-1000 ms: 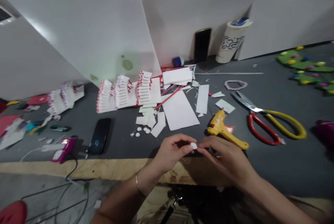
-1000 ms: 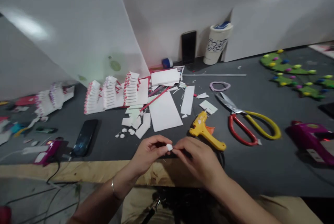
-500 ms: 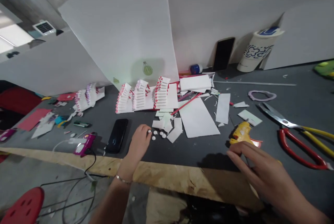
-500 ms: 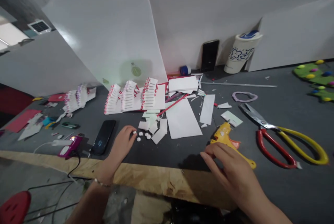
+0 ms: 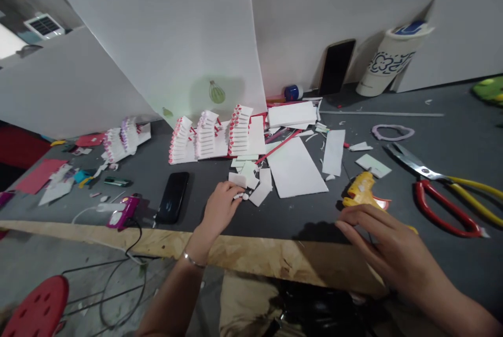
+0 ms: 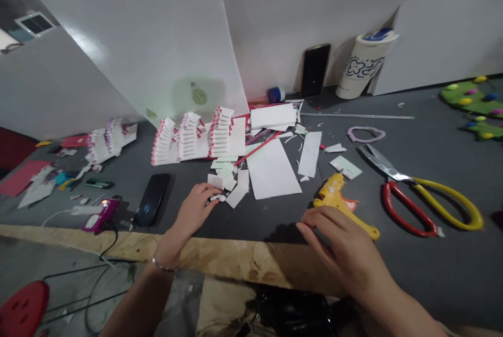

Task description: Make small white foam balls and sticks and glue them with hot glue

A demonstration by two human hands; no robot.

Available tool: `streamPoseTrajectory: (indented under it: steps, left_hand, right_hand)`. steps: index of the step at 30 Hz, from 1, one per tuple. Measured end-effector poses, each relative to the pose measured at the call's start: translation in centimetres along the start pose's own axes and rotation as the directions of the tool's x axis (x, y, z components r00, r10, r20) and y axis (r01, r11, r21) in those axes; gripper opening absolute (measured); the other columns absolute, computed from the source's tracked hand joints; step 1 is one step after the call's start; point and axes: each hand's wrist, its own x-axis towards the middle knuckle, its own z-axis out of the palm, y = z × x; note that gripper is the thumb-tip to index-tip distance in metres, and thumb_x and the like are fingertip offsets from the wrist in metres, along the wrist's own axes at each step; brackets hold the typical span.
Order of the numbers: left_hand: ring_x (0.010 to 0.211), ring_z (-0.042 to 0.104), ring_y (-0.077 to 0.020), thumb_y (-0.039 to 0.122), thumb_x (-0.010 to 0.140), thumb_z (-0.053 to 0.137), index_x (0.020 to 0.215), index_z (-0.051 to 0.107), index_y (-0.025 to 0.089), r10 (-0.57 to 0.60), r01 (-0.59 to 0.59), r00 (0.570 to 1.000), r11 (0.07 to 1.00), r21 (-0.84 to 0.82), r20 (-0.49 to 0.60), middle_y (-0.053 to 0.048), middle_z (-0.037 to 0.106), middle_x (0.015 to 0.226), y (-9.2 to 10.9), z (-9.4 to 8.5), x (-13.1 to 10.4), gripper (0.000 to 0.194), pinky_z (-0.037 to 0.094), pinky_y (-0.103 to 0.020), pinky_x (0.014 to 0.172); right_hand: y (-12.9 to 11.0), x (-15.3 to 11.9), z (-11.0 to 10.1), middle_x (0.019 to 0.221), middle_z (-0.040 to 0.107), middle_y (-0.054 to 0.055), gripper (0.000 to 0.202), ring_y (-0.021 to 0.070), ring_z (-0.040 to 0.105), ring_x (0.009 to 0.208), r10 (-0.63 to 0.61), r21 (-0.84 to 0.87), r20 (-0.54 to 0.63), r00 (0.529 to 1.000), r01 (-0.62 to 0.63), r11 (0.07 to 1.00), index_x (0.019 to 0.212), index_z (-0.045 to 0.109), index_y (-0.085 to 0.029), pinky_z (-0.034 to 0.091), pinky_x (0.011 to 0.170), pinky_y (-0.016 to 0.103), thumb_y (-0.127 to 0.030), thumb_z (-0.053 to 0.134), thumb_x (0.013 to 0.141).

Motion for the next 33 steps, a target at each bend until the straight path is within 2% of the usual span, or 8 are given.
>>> streamPoseTrajectory:
  steps: [7, 10, 13, 17, 19, 22, 30, 33]
  left_hand:
    - [0.096, 0.058, -0.0249, 0.018, 0.085, 0.059, 0.095, 0.066, 0.023, 0.027, -0.012, 0.989, 0.995, 0.099, -0.142, -0.005, 0.07, 0.098, 0.2, -0.4, 0.2, 0.013, 0.04, -0.042, 0.084]
    - [0.091, 0.061, -0.0227, 0.022, 0.086, 0.059, 0.097, 0.063, 0.021, 0.06, -0.064, 0.961, 0.998, -0.006, -0.271, -0.006, 0.069, 0.094, 1.9, -0.7, -0.2, 0.011, 0.043, -0.039, 0.083]
    - [0.089, 0.061, -0.0182, 0.021, 0.088, 0.056, 0.094, 0.059, 0.02, 0.19, -0.253, 0.937, 0.947, -0.195, -0.293, -0.004, 0.067, 0.093, 5.0, -0.7, -0.4, 0.006, 0.047, -0.032, 0.079]
    - [0.09, 0.062, -0.0171, 0.019, 0.088, 0.057, 0.096, 0.059, 0.02, 0.359, -0.448, 0.881, 0.843, -0.299, -0.308, -0.004, 0.067, 0.092, 9.1, -0.1, -0.1, 0.008, 0.05, -0.032, 0.08]
    - [0.088, 0.063, -0.0172, 0.021, 0.088, 0.058, 0.097, 0.059, 0.02, 0.384, -0.478, 0.868, 0.819, -0.319, -0.315, -0.005, 0.068, 0.091, 10.5, 0.4, 0.0, 0.009, 0.051, -0.032, 0.077]
    - [0.083, 0.064, -0.0164, 0.025, 0.089, 0.059, 0.098, 0.06, 0.019, 0.418, -0.506, 0.856, 0.799, -0.326, -0.305, -0.005, 0.069, 0.087, 11.5, 0.8, 0.2, 0.011, 0.052, -0.029, 0.071]
    - [0.08, 0.064, -0.0148, 0.022, 0.088, 0.06, 0.098, 0.061, 0.019, 0.504, -0.599, 0.794, 0.744, -0.297, -0.339, -0.004, 0.069, 0.086, 12.1, 0.7, 0.5, 0.011, 0.051, -0.028, 0.072]
    - [0.08, 0.065, -0.0151, 0.024, 0.086, 0.063, 0.102, 0.061, 0.02, 0.433, -0.549, 0.828, 0.754, -0.36, -0.357, -0.004, 0.07, 0.087, 12.4, 0.7, 0.5, 0.017, 0.052, -0.027, 0.07]
  right_hand:
    - [-0.3, 0.2, -0.1, 0.08, 0.065, 0.003, 0.014, 0.0149, 0.064, 0.072, -0.028, -0.006, 0.012, 1.0, 0.028, 1.0, 0.083, 0.06, -0.021, 0.049, 0.067, 0.025, -0.028, 0.051, 0.092]
    - [-0.6, 0.3, -0.1, 0.08, 0.065, 0.003, 0.012, 0.0145, 0.063, 0.073, -0.011, 0.047, 0.009, 1.0, 0.01, 0.999, 0.083, 0.06, -0.021, 0.049, 0.068, 0.025, -0.025, 0.052, 0.092]
    - [-1.4, 0.3, 0.3, 0.08, 0.065, 0.002, 0.012, 0.0138, 0.063, 0.074, 0.059, 0.185, 0.05, 0.997, -0.067, 0.98, 0.084, 0.06, -0.021, 0.049, 0.068, 0.023, -0.021, 0.051, 0.092]
    - [-2.3, 0.0, 1.7, 0.084, 0.067, 0.002, 0.012, 0.0136, 0.064, 0.076, 0.24, 0.414, 0.171, 0.956, -0.29, 0.863, 0.092, 0.062, -0.021, 0.051, 0.067, 0.023, -0.026, 0.052, 0.09]
    - [-2.4, -0.3, 2.4, 0.085, 0.068, 0.002, 0.016, 0.0132, 0.064, 0.074, 0.326, 0.511, 0.243, 0.914, -0.406, 0.758, 0.1, 0.061, -0.021, 0.052, 0.065, 0.023, -0.029, 0.052, 0.09]
    - [-2.3, -0.5, 2.9, 0.09, 0.069, 0.003, 0.02, 0.0131, 0.065, 0.075, 0.38, 0.613, 0.253, 0.89, -0.451, 0.648, 0.106, 0.06, -0.021, 0.053, 0.063, 0.022, -0.029, 0.053, 0.089]
    - [-2.3, -0.3, 1.7, 0.084, 0.074, 0.002, 0.015, 0.0132, 0.069, 0.074, 0.343, 0.541, 0.123, 0.931, -0.353, 0.763, 0.091, 0.07, -0.022, 0.054, 0.07, 0.022, -0.025, 0.056, 0.086]
    - [-2.1, -0.3, 1.8, 0.077, 0.073, 0.001, 0.012, 0.0121, 0.068, 0.066, 0.388, 0.579, 0.126, 0.913, -0.385, 0.719, 0.087, 0.07, -0.021, 0.054, 0.062, 0.02, -0.026, 0.059, 0.084]
